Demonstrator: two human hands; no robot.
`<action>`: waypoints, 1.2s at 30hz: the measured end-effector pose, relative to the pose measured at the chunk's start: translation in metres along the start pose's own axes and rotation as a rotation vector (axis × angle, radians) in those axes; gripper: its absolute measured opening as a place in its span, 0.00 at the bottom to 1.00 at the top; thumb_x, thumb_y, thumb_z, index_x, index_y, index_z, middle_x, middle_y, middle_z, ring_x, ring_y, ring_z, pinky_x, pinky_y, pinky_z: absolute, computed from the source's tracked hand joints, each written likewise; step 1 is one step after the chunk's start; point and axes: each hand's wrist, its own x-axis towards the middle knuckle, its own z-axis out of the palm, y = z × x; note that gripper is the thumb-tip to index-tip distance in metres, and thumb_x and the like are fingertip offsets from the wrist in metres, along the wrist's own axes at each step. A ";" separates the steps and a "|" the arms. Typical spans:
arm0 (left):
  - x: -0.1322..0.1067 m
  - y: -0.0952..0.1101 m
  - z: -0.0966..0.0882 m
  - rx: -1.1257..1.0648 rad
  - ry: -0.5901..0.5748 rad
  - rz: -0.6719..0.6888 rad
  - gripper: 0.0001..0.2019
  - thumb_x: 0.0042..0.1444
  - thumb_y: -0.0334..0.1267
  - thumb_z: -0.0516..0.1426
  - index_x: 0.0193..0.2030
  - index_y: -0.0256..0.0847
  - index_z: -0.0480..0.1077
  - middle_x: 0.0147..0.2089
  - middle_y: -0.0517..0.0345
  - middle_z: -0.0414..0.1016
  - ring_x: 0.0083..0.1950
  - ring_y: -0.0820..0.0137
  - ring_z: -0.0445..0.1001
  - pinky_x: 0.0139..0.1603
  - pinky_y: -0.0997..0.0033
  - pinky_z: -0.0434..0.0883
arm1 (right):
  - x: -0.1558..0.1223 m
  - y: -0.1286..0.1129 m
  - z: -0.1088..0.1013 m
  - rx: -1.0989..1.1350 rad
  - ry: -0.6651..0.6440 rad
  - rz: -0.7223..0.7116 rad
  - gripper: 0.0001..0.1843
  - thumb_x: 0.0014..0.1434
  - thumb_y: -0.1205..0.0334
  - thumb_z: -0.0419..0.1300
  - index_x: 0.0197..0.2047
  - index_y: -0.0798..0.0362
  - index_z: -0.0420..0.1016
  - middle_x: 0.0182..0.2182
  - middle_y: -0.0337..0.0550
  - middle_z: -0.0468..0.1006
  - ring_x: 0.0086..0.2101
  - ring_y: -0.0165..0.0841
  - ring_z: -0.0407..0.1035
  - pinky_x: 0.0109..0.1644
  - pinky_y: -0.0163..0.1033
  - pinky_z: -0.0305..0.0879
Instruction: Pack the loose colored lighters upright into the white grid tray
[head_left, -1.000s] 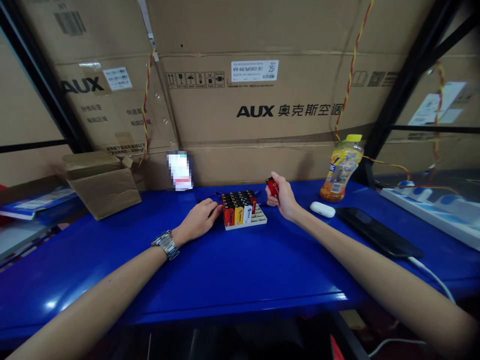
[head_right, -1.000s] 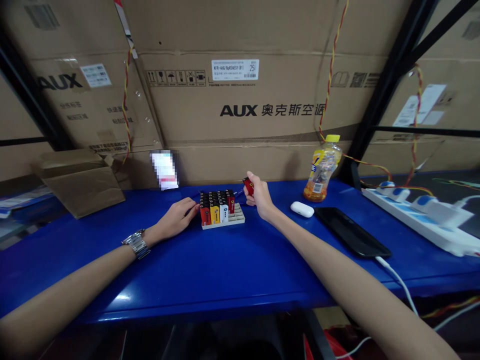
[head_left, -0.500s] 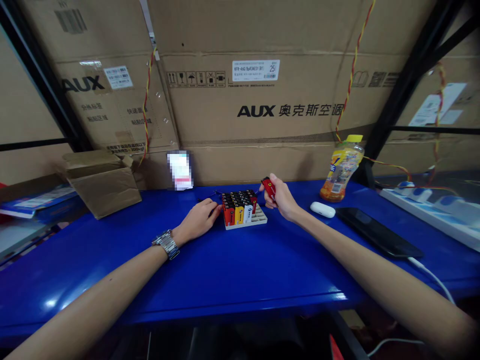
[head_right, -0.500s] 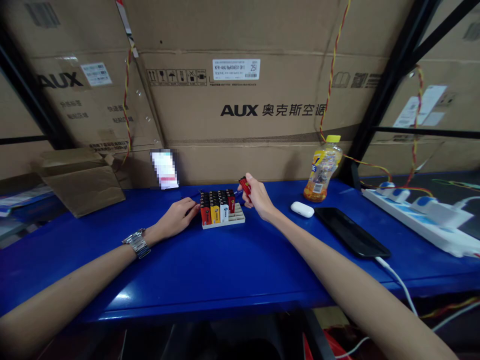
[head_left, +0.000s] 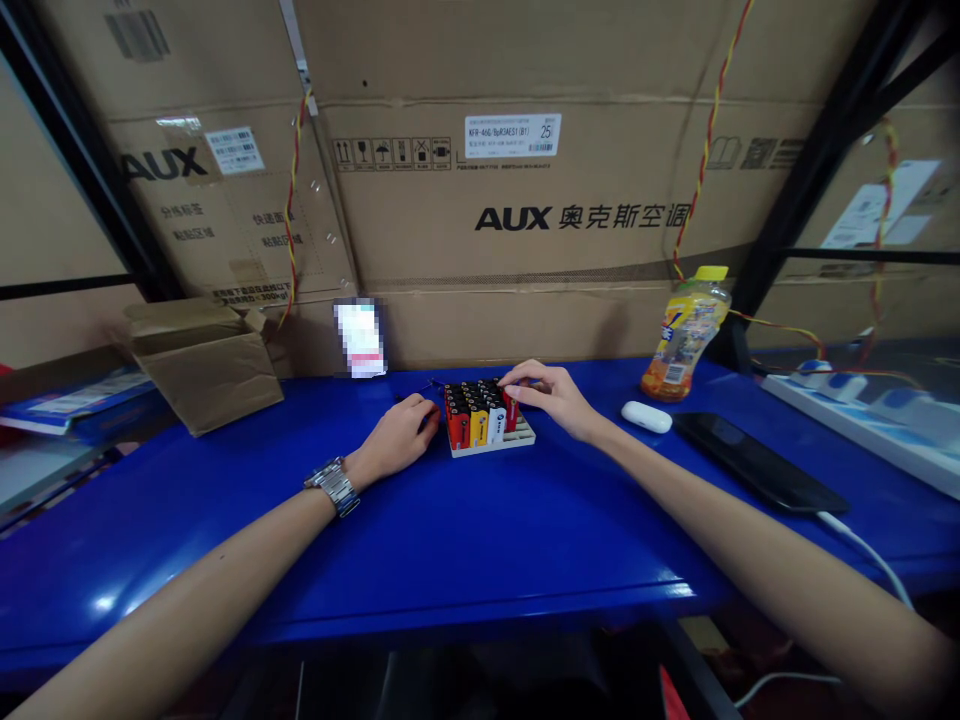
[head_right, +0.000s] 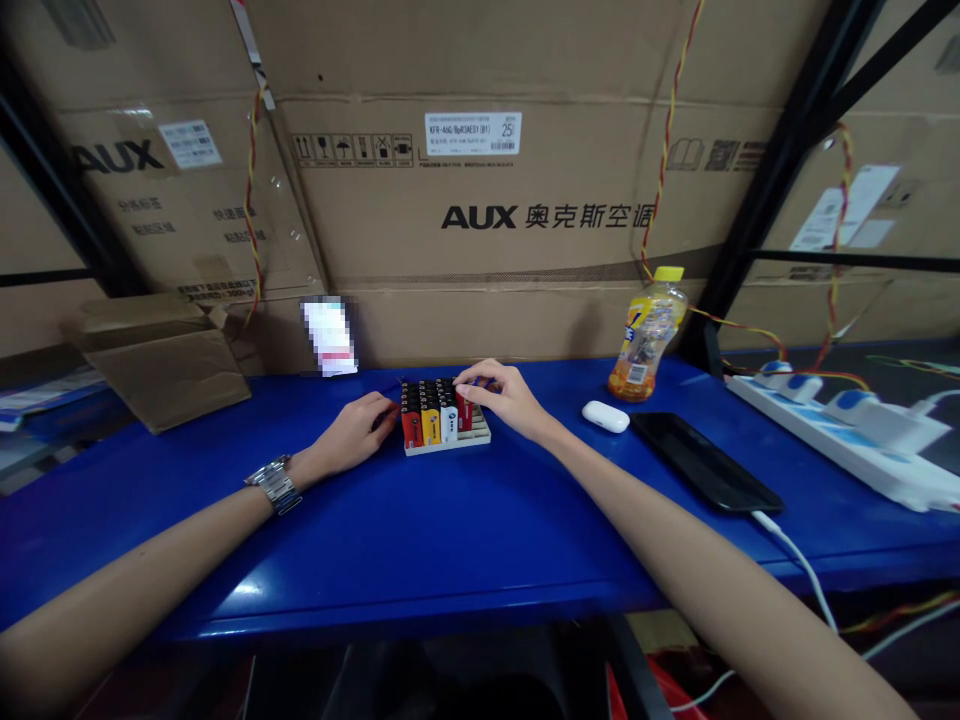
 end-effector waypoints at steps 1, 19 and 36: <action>0.000 0.000 0.000 -0.001 0.000 -0.001 0.11 0.65 0.37 0.47 0.37 0.38 0.69 0.37 0.50 0.71 0.36 0.64 0.71 0.37 0.64 0.70 | 0.000 0.000 -0.001 0.012 -0.002 0.004 0.10 0.54 0.54 0.63 0.36 0.50 0.79 0.39 0.46 0.76 0.39 0.37 0.69 0.43 0.45 0.65; 0.000 0.003 -0.001 0.002 -0.008 -0.006 0.17 0.68 0.40 0.45 0.35 0.37 0.71 0.38 0.49 0.72 0.36 0.65 0.72 0.38 0.65 0.69 | 0.005 0.018 0.004 -0.097 0.107 0.060 0.18 0.58 0.48 0.58 0.44 0.51 0.65 0.29 0.38 0.68 0.29 0.32 0.63 0.35 0.41 0.61; 0.001 -0.004 0.003 -0.110 0.035 -0.068 0.16 0.56 0.26 0.48 0.50 0.33 0.66 0.43 0.46 0.75 0.42 0.62 0.74 0.44 0.59 0.71 | -0.006 0.012 -0.010 -0.132 -0.443 0.145 0.67 0.35 0.53 0.75 0.69 0.46 0.35 0.60 0.57 0.60 0.61 0.52 0.55 0.63 0.61 0.54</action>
